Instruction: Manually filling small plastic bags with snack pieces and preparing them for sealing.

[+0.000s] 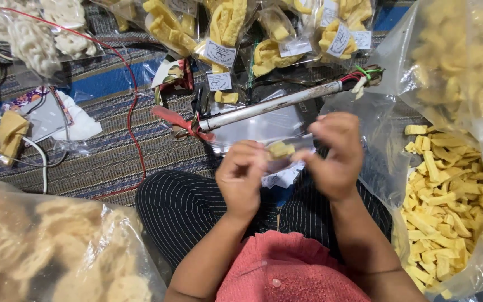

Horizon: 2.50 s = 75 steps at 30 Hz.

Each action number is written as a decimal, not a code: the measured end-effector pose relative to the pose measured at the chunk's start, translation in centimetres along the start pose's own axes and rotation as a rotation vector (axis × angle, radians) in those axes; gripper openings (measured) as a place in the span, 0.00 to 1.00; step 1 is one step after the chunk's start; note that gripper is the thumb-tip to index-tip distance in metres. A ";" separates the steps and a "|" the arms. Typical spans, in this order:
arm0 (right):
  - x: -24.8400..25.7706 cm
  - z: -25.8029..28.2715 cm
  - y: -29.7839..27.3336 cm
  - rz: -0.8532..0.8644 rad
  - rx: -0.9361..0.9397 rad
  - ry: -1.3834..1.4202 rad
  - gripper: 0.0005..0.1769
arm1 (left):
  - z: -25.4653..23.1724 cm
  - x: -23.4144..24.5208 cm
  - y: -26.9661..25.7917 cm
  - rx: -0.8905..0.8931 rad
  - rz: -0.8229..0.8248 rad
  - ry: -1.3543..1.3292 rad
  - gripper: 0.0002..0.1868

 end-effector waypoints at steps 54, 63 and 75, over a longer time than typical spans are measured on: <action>1.1 1.3 -15.6 0.664 -0.826 -0.062 0.20 | 21.1 9.4 -0.2 0.362 0.446 0.887 0.08; 1.3 -1.2 -14.8 0.394 -0.695 0.001 0.72 | 6.2 9.4 -7.3 0.829 0.731 0.040 0.03; -1.4 2.4 -15.0 0.333 -0.666 0.116 0.37 | -0.9 10.0 -8.3 0.564 0.538 -0.062 0.21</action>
Point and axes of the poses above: each hand's wrist, its own y-axis towards the middle knuckle, its own x-axis out of the back of the hand, z = x × y, the point moved 1 cm from there along y, towards the middle knuckle, and after that the axes turned 10 degrees about -x, right-handed, at the moved point
